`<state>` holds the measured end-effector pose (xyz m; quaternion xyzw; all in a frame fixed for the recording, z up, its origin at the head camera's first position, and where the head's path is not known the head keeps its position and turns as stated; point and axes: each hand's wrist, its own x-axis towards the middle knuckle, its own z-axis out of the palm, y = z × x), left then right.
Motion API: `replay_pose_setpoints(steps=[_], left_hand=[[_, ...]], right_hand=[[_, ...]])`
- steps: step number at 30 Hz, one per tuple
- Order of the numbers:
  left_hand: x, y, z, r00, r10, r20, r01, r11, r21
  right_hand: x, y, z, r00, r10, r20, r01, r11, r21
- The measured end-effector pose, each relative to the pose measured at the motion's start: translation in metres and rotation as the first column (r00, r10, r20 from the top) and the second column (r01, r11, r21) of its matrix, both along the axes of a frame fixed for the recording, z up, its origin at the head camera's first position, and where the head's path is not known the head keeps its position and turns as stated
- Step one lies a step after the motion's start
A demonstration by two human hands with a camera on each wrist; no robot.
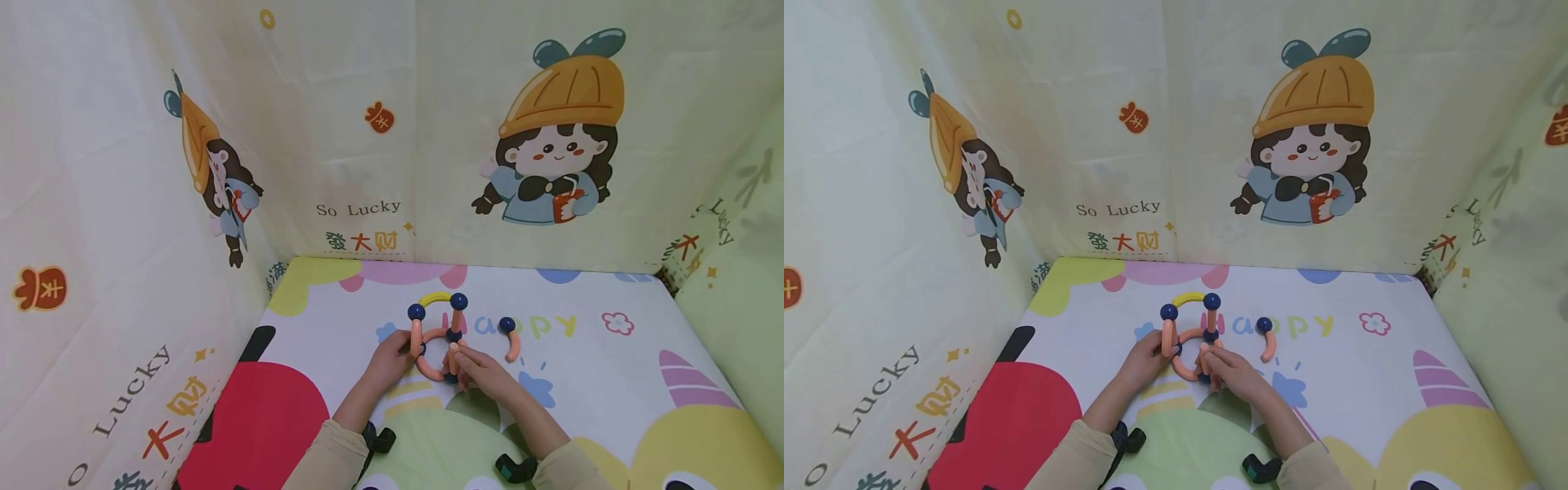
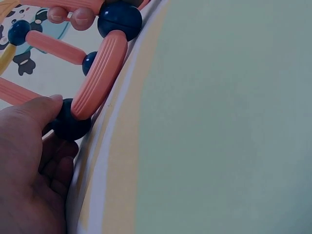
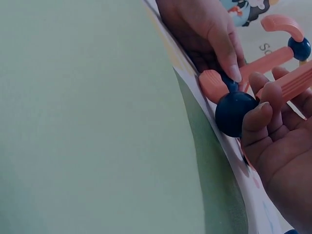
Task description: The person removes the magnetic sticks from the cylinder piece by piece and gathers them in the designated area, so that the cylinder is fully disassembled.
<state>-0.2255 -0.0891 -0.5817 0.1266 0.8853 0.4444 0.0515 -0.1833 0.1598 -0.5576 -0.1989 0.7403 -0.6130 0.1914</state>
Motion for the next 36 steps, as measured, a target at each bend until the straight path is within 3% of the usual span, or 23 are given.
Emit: replay_pose_setpoints(steps=[12, 17, 23, 27, 32, 36], left_hand=[[-0.002, 0.001, 0.0, 0.999, 0.008, 0.032, -0.008, 1.0, 0.017], [-0.002, 0.002, 0.0, 0.999, -0.004, 0.039, 0.004, 1.0, 0.012], [-0.002, 0.001, 0.001, 1.0, -0.009, 0.028, 0.009, 1.0, 0.007], [-0.002, 0.0, 0.001, 1.0, -0.011, 0.012, 0.011, 1.0, -0.014], [-0.003, 0.0, -0.001, 1.0, -0.016, 0.012, 0.016, 1.0, -0.024], [-0.004, 0.001, -0.002, 1.0, -0.015, 0.023, 0.015, 1.0, -0.021]], right_hand=[[0.0, 0.005, 0.009, 0.998, -0.066, -0.013, 0.067, 0.993, 0.097], [0.0, 0.014, 0.016, 0.991, -0.127, -0.041, 0.133, 0.967, 0.217], [-0.001, 0.039, 0.023, 0.979, -0.125, -0.162, 0.173, 0.927, 0.333], [-0.004, 0.057, 0.025, 0.961, -0.151, -0.232, 0.235, 0.889, 0.393], [-0.008, 0.077, 0.027, 0.938, -0.194, -0.289, 0.32, 0.804, 0.501], [-0.011, 0.095, 0.026, 0.914, -0.197, -0.353, 0.372, 0.754, 0.541]])
